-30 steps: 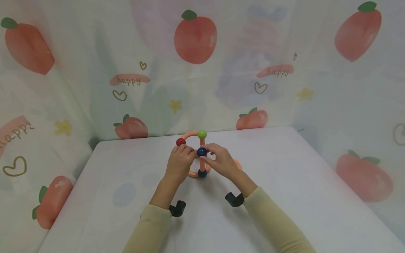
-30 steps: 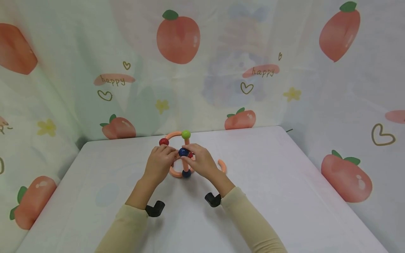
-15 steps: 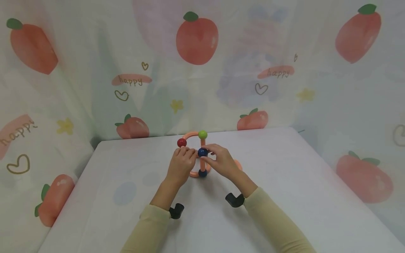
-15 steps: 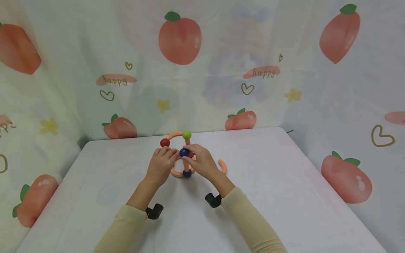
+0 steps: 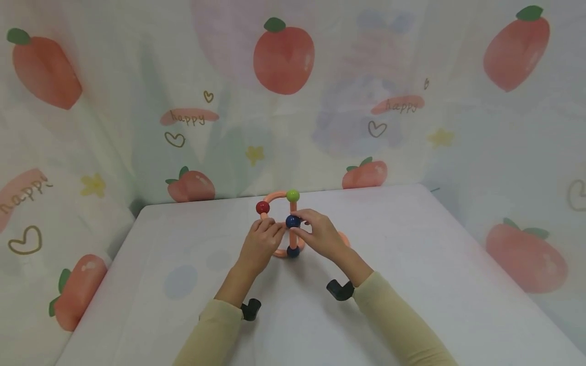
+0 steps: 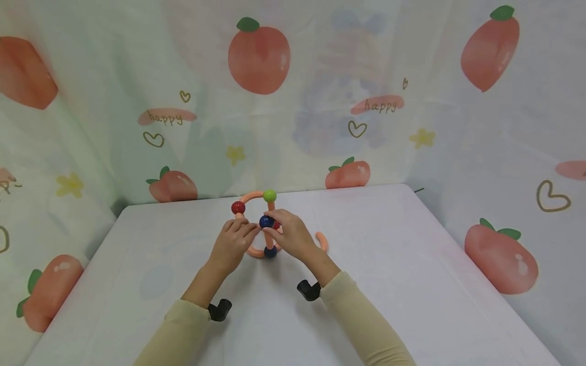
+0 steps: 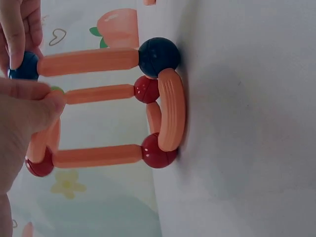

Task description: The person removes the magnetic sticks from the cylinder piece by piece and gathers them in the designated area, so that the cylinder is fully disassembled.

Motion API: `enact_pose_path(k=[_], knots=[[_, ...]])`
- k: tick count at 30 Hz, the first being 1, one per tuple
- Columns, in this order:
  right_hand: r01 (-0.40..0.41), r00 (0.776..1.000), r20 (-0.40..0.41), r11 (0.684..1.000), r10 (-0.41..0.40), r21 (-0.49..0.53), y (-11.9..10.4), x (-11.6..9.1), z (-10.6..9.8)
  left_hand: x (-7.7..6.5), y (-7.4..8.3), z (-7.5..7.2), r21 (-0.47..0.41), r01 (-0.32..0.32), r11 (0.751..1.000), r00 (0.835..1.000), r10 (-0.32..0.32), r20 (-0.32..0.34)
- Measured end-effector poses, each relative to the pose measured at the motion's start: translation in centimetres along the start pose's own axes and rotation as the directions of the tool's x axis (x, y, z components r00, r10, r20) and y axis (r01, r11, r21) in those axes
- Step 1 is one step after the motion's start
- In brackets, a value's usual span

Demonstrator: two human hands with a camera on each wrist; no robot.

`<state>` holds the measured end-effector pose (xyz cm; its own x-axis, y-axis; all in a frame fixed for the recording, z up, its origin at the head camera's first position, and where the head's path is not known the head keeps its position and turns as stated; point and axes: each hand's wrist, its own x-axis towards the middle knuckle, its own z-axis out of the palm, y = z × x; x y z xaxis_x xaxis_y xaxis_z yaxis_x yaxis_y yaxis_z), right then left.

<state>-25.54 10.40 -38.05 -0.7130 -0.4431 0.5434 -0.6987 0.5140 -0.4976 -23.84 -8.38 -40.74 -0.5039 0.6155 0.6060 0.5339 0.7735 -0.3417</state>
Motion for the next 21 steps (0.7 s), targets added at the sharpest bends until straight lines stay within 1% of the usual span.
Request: enact_pose_path(k=[5,11,17,21], knots=[[-0.012,1.000,0.004,1.000,0.012,0.006,0.0,0.0,0.0,-0.5,-0.4,0.6,0.008,-0.032,0.999,0.998,0.031,0.051],[-0.011,1.000,0.005,1.000,0.011,0.010,-0.1,0.0,0.0,-0.7,-0.7,1.0,0.005,-0.052,0.999,0.997,0.051,0.056],[0.029,1.000,-0.006,0.999,-0.029,0.014,0.1,0.0,0.0,-0.7,-1.0,1.1,0.018,-0.063,0.998,0.994,0.061,0.095],[0.026,1.000,-0.006,1.000,-0.026,0.012,0.1,-0.1,0.0,-0.8,-1.0,1.2,0.025,-0.061,0.998,0.993,0.058,0.104]])
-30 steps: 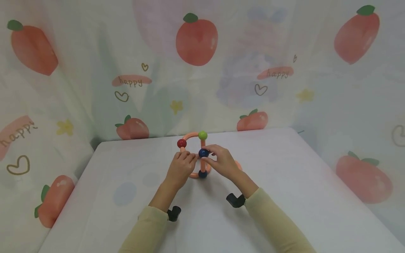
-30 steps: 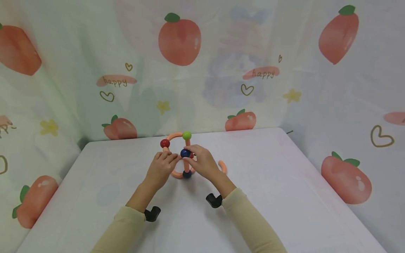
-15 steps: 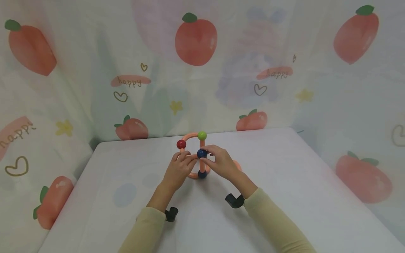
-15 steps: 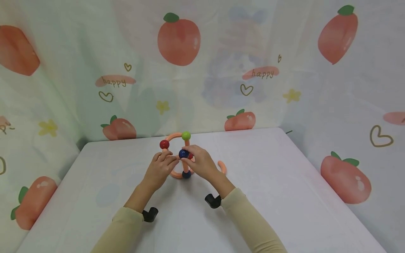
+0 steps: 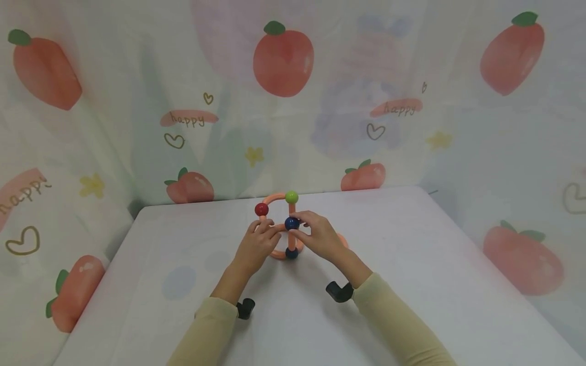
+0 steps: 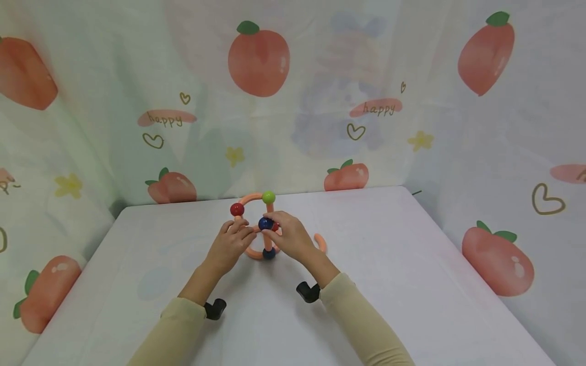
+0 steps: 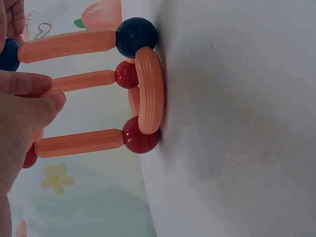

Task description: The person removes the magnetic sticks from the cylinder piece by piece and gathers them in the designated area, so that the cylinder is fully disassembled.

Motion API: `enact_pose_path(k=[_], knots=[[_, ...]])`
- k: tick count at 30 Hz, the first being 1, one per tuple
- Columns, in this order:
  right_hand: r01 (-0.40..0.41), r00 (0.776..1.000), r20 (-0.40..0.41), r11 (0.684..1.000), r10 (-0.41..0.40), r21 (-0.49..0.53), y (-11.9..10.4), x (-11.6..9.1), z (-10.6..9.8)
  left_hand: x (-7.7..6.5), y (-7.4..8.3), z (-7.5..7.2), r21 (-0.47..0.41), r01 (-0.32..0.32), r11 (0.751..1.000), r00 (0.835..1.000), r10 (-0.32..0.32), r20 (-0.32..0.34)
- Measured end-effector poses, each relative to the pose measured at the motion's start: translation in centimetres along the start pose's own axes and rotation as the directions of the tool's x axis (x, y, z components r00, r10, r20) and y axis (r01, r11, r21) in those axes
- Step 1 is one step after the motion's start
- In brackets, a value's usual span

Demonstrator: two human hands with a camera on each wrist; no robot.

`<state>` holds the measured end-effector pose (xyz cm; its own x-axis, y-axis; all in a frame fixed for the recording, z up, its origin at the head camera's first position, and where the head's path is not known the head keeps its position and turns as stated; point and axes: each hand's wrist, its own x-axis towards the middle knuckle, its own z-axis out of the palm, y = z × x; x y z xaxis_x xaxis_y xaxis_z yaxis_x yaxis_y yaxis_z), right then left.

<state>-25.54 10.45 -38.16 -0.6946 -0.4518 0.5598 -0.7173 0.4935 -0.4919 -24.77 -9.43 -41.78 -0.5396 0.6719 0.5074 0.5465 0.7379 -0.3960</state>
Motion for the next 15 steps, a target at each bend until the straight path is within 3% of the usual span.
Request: enact_pose_path(k=[11,15], knots=[[-0.012,1.000,0.015,1.000,0.012,0.004,-0.16,0.03,0.08,-0.37,-0.07,0.11,-0.008,0.040,0.999,0.999,-0.040,-0.011],[-0.027,1.000,0.011,1.000,0.027,-0.009,-0.05,-0.12,0.00,-0.44,0.60,0.02,-0.122,0.113,0.986,0.990,-0.122,-0.068]])
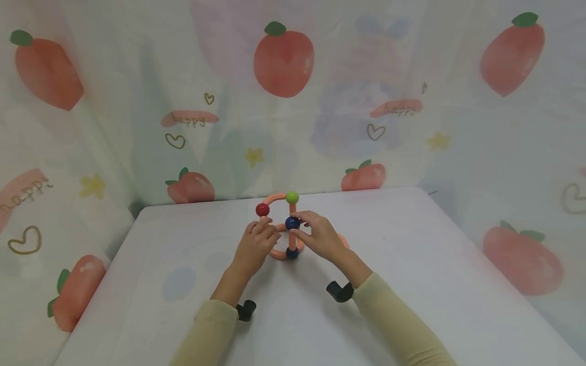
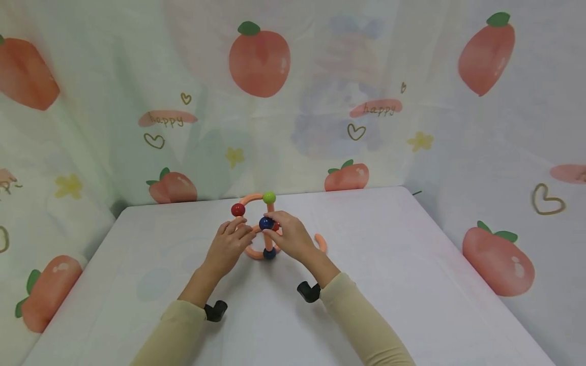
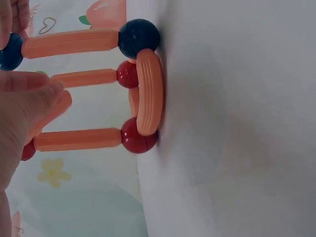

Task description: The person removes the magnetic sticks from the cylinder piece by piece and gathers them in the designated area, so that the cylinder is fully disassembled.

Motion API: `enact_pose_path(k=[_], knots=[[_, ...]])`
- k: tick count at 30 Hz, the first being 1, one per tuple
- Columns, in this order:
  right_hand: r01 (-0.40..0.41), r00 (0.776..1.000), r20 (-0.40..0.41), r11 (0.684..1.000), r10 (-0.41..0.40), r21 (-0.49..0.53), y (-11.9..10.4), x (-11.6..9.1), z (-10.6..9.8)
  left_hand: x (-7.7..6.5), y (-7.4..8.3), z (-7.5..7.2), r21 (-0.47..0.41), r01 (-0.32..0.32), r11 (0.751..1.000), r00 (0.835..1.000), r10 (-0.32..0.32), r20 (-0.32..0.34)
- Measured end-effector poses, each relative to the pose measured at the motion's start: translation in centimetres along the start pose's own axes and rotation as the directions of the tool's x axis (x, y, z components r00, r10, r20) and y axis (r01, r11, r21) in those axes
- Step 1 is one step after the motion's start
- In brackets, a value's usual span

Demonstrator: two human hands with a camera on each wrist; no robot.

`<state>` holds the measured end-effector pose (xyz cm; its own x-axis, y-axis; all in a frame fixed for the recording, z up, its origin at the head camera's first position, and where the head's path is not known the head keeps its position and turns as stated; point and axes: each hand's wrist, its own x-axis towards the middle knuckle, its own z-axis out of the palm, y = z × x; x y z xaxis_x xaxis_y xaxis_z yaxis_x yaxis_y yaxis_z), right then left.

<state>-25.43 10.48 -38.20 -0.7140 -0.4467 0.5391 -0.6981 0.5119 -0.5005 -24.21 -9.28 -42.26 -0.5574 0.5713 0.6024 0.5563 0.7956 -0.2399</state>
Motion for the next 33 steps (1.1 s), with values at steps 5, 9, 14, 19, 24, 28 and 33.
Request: enact_pose_path(k=[5,9,14,19,24,28,33], knots=[[-0.004,1.000,0.007,1.000,0.004,-0.012,0.1,0.0,0.0,-0.3,1.9,0.2,-0.321,0.212,0.923,0.969,-0.242,-0.056],[0.015,1.000,-0.001,1.000,-0.015,-0.010,0.0,0.1,-0.1,0.1,3.4,0.4,-0.453,0.430,0.780,0.886,-0.461,0.048],[0.008,1.000,-0.010,1.000,-0.008,0.016,0.1,0.0,-0.1,1.3,4.3,0.5,-0.488,0.541,0.685,0.819,-0.561,0.120],[0.000,1.000,-0.005,0.999,0.001,0.033,0.0,0.0,0.0,2.3,4.7,0.7,-0.541,0.534,0.650,0.795,-0.604,0.058],[-0.003,1.000,-0.003,0.999,0.004,0.037,-0.1,0.2,0.0,2.8,4.7,0.7,-0.551,0.552,0.626,0.766,-0.642,0.038],[-0.009,1.000,-0.013,0.998,0.010,0.058,0.0,0.2,0.1,3.0,4.7,0.6,-0.519,0.574,0.633,0.758,-0.650,0.045],[-0.041,0.997,-0.068,0.994,0.048,0.097,0.3,-0.4,0.8,3.1,4.8,0.7,-0.479,0.568,0.670,0.773,-0.634,0.030]])
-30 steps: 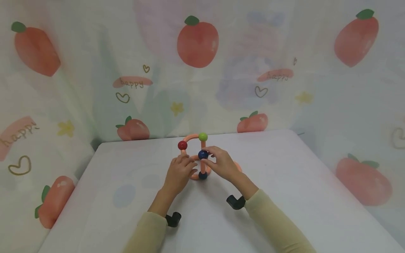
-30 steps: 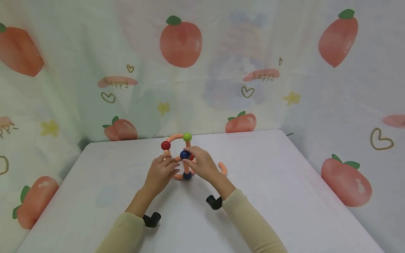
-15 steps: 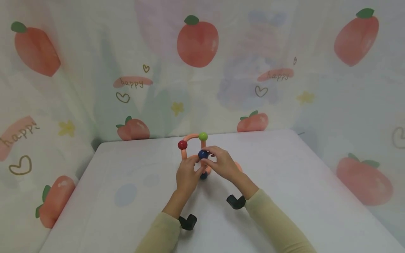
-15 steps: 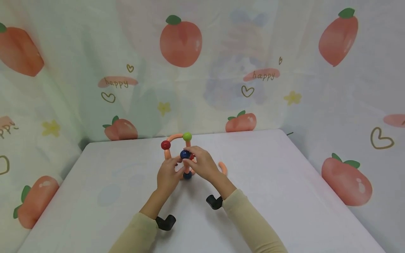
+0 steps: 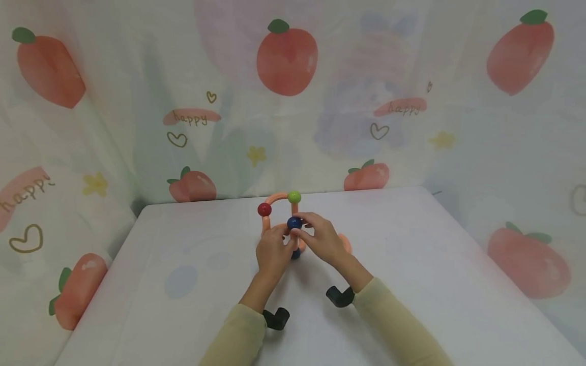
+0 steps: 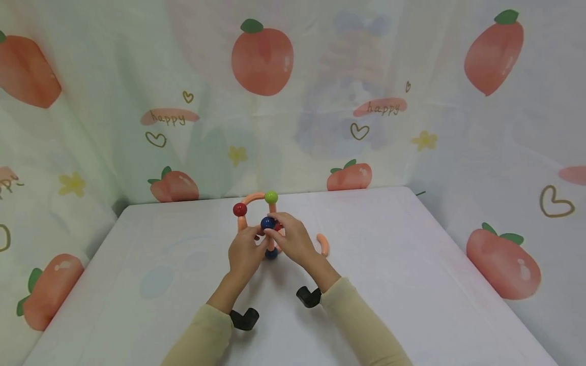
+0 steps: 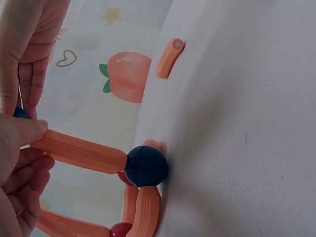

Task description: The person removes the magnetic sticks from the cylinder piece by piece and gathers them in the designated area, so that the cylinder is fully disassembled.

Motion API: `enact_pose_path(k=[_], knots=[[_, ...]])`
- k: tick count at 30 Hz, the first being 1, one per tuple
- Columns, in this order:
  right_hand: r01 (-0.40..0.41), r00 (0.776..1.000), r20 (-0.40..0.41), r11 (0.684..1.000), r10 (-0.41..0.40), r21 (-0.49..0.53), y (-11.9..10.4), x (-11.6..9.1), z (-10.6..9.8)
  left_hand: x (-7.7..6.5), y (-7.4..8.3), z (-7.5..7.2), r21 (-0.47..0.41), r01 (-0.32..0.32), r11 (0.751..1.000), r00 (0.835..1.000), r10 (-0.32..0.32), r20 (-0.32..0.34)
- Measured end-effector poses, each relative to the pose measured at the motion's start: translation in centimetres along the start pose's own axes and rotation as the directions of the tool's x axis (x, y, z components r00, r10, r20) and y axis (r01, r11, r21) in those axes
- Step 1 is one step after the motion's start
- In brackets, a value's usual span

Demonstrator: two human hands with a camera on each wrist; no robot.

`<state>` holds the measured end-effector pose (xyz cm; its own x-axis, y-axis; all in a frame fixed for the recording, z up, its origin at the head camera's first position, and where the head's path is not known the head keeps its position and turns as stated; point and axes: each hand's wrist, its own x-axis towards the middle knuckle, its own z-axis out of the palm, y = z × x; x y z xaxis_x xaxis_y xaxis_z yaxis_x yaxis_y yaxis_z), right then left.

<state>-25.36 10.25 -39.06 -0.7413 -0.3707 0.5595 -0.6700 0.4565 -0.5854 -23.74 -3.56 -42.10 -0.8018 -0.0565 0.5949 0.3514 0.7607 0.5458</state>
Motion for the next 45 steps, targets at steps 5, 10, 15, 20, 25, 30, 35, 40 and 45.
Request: enact_pose_path(k=[5,10,15,20,25,30,35,40,45], knots=[[-0.014,0.996,-0.089,0.999,0.018,0.046,0.3,-0.8,0.8,-0.1,0.0,0.1,0.065,-0.038,0.997,0.999,0.039,-0.013],[0.000,0.992,-0.128,0.999,0.006,0.051,0.4,-0.7,1.3,0.1,-0.1,0.1,0.077,-0.047,0.996,0.999,0.049,-0.021],[0.021,0.991,-0.133,0.999,-0.015,0.041,0.4,-0.5,1.4,0.3,-0.2,0.0,0.086,-0.054,0.995,0.998,0.057,-0.033],[0.113,0.965,-0.237,0.994,-0.109,0.002,-0.2,0.5,0.2,0.2,0.0,-0.1,0.099,-0.081,0.992,0.996,0.084,-0.034],[0.255,0.865,-0.434,0.966,-0.250,-0.048,-3.1,3.5,-3.4,0.4,0.2,-0.2,0.106,-0.072,0.992,0.997,0.074,-0.023],[0.289,0.768,-0.598,0.957,-0.230,0.004,-4.2,5.1,-6.0,0.5,0.2,-0.2,0.126,-0.079,0.989,0.997,0.080,-0.007],[-0.117,0.926,-0.357,0.992,0.127,0.050,0.5,4.0,-5.0,0.5,0.2,-0.3,0.158,-0.079,0.984,0.997,0.076,0.020],[-0.554,0.807,0.148,0.819,0.572,-0.148,6.7,2.8,-2.6,0.5,0.1,-0.2,0.158,-0.030,0.987,0.997,0.018,0.073],[-0.671,0.683,0.229,0.720,0.694,-0.180,9.8,1.6,-1.0,0.3,0.2,0.0,0.164,-0.012,0.986,0.994,-0.006,0.110]])
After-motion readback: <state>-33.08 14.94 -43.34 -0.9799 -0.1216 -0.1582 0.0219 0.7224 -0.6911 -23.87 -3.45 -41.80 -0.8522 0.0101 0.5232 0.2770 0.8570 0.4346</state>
